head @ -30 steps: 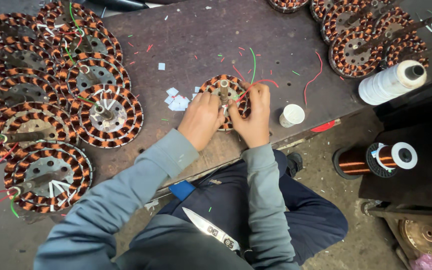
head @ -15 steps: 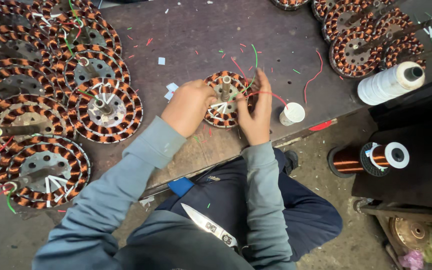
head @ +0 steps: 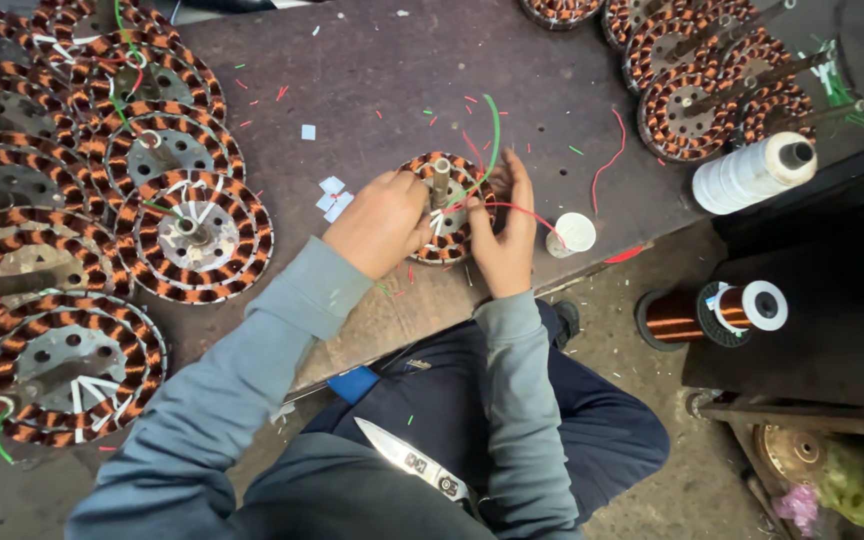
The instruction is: The person assembles an electric motor stator by hand, inserting white insulating spacers and connecting red and green wires into the copper-wound slots. They use scissors to trim wire ends and a screwdriver to adjust components within the stator.
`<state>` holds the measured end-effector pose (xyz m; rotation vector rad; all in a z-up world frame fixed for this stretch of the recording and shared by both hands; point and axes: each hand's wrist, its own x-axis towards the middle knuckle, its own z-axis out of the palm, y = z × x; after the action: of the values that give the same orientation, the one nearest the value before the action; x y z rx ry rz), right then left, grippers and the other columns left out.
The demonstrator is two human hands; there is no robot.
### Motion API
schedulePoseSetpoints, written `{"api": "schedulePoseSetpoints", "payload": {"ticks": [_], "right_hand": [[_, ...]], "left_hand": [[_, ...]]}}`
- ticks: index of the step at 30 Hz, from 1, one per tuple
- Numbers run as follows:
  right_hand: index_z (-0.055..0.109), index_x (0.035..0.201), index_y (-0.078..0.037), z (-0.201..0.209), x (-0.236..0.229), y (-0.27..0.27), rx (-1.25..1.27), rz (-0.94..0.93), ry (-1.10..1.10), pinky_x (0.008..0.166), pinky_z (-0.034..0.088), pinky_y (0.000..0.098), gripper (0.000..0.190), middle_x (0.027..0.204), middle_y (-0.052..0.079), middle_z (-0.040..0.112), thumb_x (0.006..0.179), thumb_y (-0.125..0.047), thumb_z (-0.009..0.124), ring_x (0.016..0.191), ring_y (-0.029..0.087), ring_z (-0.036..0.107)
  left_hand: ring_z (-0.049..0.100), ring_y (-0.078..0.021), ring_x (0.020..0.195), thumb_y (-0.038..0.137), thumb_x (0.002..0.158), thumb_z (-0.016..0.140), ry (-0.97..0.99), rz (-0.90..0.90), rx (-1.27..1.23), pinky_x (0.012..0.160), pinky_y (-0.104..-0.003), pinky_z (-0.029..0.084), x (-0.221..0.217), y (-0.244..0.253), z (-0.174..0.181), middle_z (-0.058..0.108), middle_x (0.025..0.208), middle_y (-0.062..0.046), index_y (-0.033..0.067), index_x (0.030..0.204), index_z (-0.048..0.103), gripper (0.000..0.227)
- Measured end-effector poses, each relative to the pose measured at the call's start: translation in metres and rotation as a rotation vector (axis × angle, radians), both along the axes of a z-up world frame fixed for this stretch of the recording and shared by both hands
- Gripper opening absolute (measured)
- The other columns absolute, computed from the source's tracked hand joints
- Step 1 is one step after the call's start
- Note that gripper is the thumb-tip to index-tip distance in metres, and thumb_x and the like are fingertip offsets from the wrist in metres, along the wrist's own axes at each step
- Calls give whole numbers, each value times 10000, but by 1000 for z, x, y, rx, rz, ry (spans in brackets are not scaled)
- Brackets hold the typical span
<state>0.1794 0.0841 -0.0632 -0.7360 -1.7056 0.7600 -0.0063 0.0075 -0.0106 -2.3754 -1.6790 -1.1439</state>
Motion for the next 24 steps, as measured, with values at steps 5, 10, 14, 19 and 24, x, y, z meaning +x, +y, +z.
{"api": "schedulePoseSetpoints", "payload": {"ticks": [5, 10, 14, 19, 24], "right_hand": [[467, 1488, 16, 7, -3, -3, 41, -39, -33, 1043, 528, 346, 576, 1281, 138, 628, 959, -41, 689, 1192, 220, 641], [540, 1394, 24, 15, -4, -8, 92, -100, -66, 989, 534, 342, 492, 1239, 131, 616, 951, -83, 726, 1136, 219, 644], [630, 1271, 8, 21, -5, -24, 195, -355, -147, 957, 531, 344, 335, 1191, 147, 644, 985, -124, 742, 1084, 237, 656], [707, 1141, 7, 32, -11, -83, 147, -737, -156, 929, 527, 344, 232, 1100, 146, 686, 986, -151, 776, 1033, 230, 666], [699, 1131, 17, 56, -28, -113, -136, -503, 142, 810, 548, 267, 216, 1038, 88, 732, 990, -145, 720, 920, 124, 688]], "left_hand": [[646, -339, 874, 123, 860, 734, -258, -139, -109, 776, -447, 523, -15, -7, -4, 659, 916, -154, 5, 995, 583, 234], [664, -290, 883, 171, 860, 792, -393, -227, -87, 783, -394, 531, -12, -11, -7, 671, 918, -105, 31, 1052, 619, 294], [648, -324, 940, 154, 874, 790, -319, -287, 107, 838, -408, 523, -13, -13, -8, 687, 981, -97, 54, 1025, 715, 196], [665, -286, 943, 143, 896, 774, -387, -327, 115, 846, -399, 538, -18, -14, -9, 727, 1009, -61, 54, 1030, 749, 163], [664, -274, 907, 98, 849, 783, -373, -258, 143, 797, -400, 549, -7, -16, -17, 705, 939, -62, 78, 992, 766, 145]]}}
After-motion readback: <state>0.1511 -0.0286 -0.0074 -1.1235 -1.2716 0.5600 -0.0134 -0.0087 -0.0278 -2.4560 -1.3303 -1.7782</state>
